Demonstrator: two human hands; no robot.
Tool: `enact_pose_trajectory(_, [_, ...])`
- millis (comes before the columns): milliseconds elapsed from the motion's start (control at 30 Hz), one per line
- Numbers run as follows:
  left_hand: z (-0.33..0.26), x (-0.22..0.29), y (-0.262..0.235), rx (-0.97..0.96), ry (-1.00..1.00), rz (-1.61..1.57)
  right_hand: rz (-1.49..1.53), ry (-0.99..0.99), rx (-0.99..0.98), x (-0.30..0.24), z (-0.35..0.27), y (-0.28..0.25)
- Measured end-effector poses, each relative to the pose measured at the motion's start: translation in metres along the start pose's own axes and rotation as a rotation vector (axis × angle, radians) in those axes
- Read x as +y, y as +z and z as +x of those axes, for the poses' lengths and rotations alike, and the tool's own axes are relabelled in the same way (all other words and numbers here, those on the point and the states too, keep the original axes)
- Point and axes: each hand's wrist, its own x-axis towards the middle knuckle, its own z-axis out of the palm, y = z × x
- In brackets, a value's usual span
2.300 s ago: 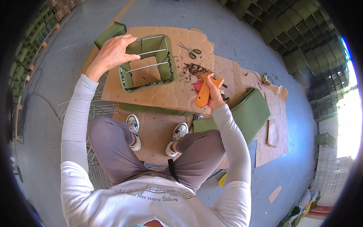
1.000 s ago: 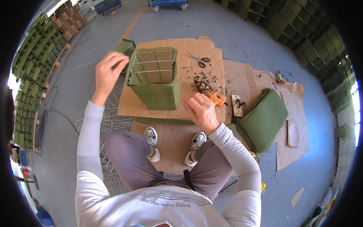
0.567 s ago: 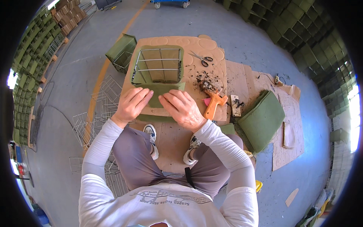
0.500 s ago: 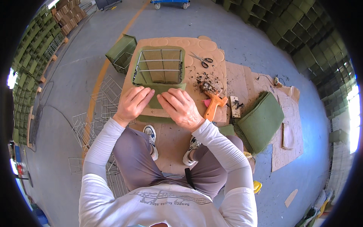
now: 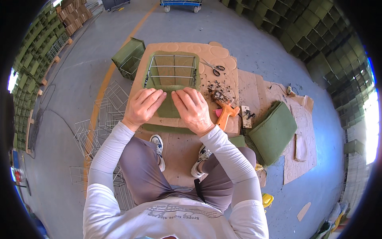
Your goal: Applying foam panels to a wire frame structure using a hot glue gun.
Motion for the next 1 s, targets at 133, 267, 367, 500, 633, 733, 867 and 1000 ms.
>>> enact_pose_trajectory(133, [-0.001, 0.001, 0.007, 0.008, -0.035, -0.024, 0.010, 0.037, -0.009, 0.000, 0.006, 0.002])
enact_pose_trajectory(267, [0.007, 0.000, 0.005, 0.002, -0.096, -0.081, 0.054, 0.087, -0.039, 0.001, 0.015, 0.002])
enact_pose_trajectory(367, [0.016, 0.002, 0.005, -0.039, -0.193, -0.192, 0.079, 0.117, -0.108, 0.002, 0.021, -0.001])
enact_pose_trajectory(500, [0.032, 0.003, -0.004, -0.178, -0.288, -0.247, 0.174, 0.153, -0.253, 0.014, 0.029, -0.001])
enact_pose_trajectory(633, [0.042, -0.018, -0.006, -0.371, -0.450, -0.554, 0.433, 0.222, -0.406, 0.028, 0.048, -0.005])
enact_pose_trajectory(733, [0.057, -0.030, -0.006, -0.482, -0.564, -0.700, 0.476, 0.215, -0.576, 0.038, 0.061, -0.007])
enact_pose_trajectory(867, [0.073, -0.037, -0.012, -0.750, -0.597, -0.610, 0.465, 0.214, -0.636, 0.044, 0.069, -0.012])
enact_pose_trajectory(1000, [0.043, -0.013, -0.044, 0.062, -0.478, -0.289, 0.341, 0.208, -0.278, 0.023, 0.041, -0.034])
